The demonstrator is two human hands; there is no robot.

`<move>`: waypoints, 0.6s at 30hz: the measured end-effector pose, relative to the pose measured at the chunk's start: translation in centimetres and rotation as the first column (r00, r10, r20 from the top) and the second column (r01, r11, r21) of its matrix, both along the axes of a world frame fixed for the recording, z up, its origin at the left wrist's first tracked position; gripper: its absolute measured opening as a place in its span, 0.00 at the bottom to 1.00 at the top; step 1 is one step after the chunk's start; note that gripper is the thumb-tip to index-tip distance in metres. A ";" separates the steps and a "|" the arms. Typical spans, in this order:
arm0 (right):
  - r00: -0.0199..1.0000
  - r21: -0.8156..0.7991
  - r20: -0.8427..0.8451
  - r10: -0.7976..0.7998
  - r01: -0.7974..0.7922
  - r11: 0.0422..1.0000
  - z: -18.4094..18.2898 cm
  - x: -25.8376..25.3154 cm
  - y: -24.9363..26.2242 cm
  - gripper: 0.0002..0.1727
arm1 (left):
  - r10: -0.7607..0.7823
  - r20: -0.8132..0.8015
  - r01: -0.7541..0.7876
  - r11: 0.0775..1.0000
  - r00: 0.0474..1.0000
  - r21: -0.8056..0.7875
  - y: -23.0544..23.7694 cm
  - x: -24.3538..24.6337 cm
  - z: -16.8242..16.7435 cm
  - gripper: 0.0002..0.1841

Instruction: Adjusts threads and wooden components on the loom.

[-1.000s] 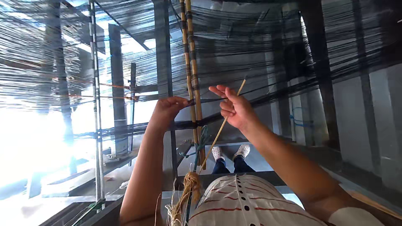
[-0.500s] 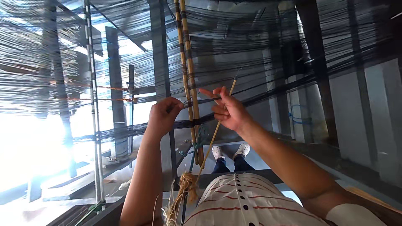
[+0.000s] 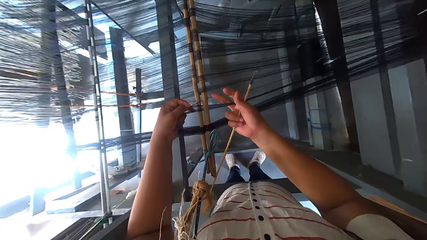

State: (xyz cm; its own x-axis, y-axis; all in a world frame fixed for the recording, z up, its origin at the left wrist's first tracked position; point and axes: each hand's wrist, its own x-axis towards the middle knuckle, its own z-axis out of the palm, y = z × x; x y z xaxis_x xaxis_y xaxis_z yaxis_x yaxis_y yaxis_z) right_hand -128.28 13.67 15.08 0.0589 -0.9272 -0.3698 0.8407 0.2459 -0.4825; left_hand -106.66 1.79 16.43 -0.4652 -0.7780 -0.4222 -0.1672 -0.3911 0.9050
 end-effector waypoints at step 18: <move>1.000 -0.029 0.006 0.029 -0.029 0.999 -0.5 0.0 0.1 0.21 | 0.087 -0.034 -0.076 0.965 0.996 0.252 -0.3 -0.4 0.0 0.16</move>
